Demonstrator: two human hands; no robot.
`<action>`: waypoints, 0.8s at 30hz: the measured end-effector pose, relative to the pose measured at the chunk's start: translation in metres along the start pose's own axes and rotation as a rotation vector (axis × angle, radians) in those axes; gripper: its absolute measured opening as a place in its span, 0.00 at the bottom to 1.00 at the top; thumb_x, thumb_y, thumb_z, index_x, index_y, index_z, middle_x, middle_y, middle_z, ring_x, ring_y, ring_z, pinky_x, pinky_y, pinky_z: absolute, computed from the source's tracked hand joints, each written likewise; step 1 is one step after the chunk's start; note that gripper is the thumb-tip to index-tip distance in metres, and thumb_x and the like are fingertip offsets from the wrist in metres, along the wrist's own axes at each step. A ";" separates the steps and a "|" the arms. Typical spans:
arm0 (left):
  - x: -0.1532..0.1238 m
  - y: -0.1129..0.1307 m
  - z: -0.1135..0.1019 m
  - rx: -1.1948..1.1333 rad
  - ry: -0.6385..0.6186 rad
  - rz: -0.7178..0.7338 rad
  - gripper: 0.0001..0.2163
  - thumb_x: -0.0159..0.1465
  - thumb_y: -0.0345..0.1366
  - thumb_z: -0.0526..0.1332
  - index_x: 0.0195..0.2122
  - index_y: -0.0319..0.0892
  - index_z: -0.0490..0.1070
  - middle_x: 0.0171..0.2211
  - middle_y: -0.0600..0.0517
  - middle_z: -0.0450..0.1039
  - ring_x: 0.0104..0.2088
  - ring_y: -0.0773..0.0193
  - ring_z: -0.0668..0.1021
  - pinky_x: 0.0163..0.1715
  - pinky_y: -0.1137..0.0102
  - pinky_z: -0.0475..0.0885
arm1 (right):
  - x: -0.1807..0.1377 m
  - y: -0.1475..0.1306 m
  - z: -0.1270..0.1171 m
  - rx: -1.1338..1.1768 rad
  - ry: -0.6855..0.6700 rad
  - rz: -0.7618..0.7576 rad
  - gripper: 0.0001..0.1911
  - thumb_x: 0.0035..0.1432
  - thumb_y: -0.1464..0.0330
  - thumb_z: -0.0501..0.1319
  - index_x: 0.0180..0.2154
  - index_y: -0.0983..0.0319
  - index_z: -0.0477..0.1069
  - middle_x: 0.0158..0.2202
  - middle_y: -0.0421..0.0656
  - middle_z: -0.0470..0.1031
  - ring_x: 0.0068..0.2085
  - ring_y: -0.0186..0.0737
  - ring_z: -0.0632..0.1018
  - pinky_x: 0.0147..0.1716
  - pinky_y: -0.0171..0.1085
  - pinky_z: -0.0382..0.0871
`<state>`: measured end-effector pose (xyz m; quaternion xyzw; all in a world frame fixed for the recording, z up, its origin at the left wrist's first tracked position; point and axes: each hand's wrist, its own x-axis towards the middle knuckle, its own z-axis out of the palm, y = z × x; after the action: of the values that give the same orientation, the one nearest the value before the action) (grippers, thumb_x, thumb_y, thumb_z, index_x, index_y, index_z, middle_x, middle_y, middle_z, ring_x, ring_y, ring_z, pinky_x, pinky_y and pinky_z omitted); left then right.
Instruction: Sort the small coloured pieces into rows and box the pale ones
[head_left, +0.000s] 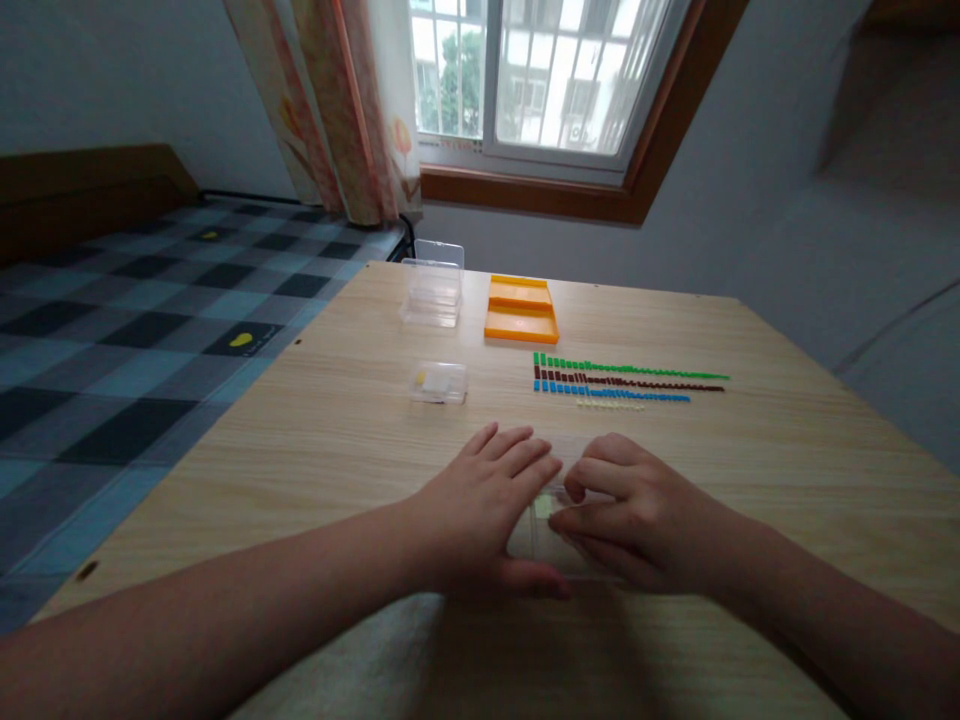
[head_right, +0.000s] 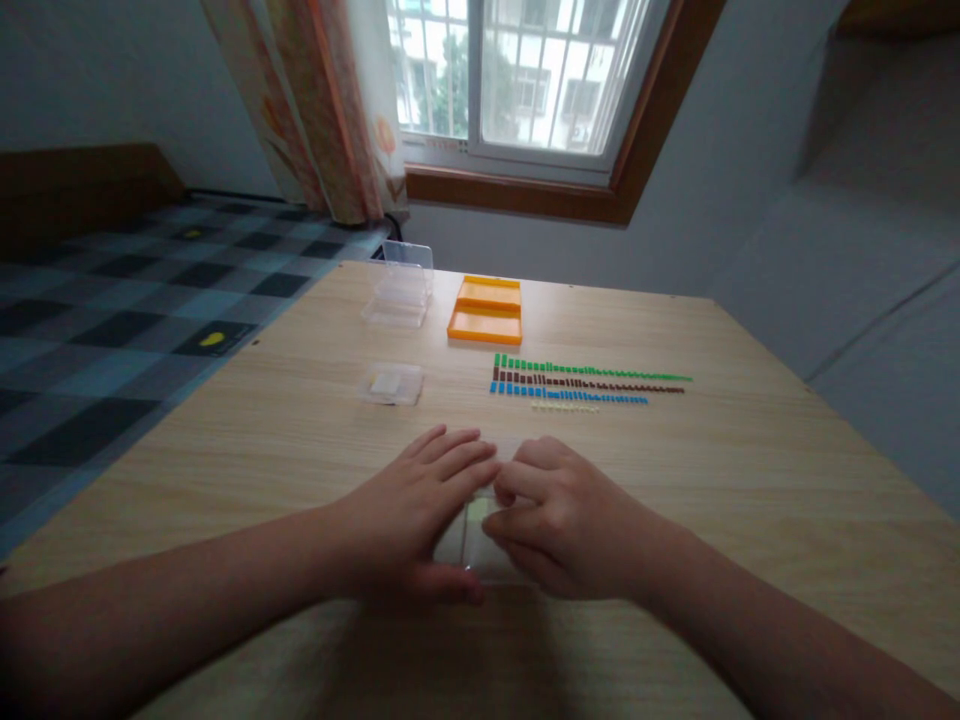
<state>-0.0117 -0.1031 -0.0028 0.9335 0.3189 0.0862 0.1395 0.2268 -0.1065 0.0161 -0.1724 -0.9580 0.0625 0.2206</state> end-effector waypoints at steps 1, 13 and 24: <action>0.000 0.000 0.000 0.000 -0.005 -0.002 0.44 0.59 0.68 0.62 0.67 0.40 0.62 0.69 0.38 0.60 0.71 0.39 0.59 0.70 0.43 0.48 | -0.001 0.000 -0.001 -0.008 0.022 -0.011 0.11 0.67 0.71 0.57 0.41 0.62 0.78 0.35 0.44 0.71 0.37 0.40 0.67 0.40 0.41 0.58; -0.001 0.000 -0.002 -0.032 -0.022 -0.026 0.45 0.60 0.68 0.61 0.68 0.40 0.61 0.69 0.37 0.60 0.71 0.38 0.59 0.70 0.42 0.47 | -0.025 0.068 -0.011 -0.289 0.427 0.430 0.10 0.66 0.69 0.61 0.43 0.61 0.82 0.34 0.46 0.75 0.39 0.43 0.73 0.40 0.42 0.66; -0.002 -0.001 -0.002 -0.004 -0.021 -0.022 0.44 0.61 0.68 0.60 0.68 0.41 0.61 0.69 0.37 0.60 0.71 0.39 0.60 0.70 0.43 0.48 | -0.022 0.090 0.018 -0.298 0.250 0.454 0.12 0.68 0.67 0.60 0.41 0.61 0.84 0.38 0.49 0.75 0.41 0.43 0.72 0.42 0.42 0.66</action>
<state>-0.0138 -0.1035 -0.0014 0.9305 0.3274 0.0755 0.1456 0.2648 -0.0311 -0.0262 -0.4191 -0.8589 -0.0529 0.2895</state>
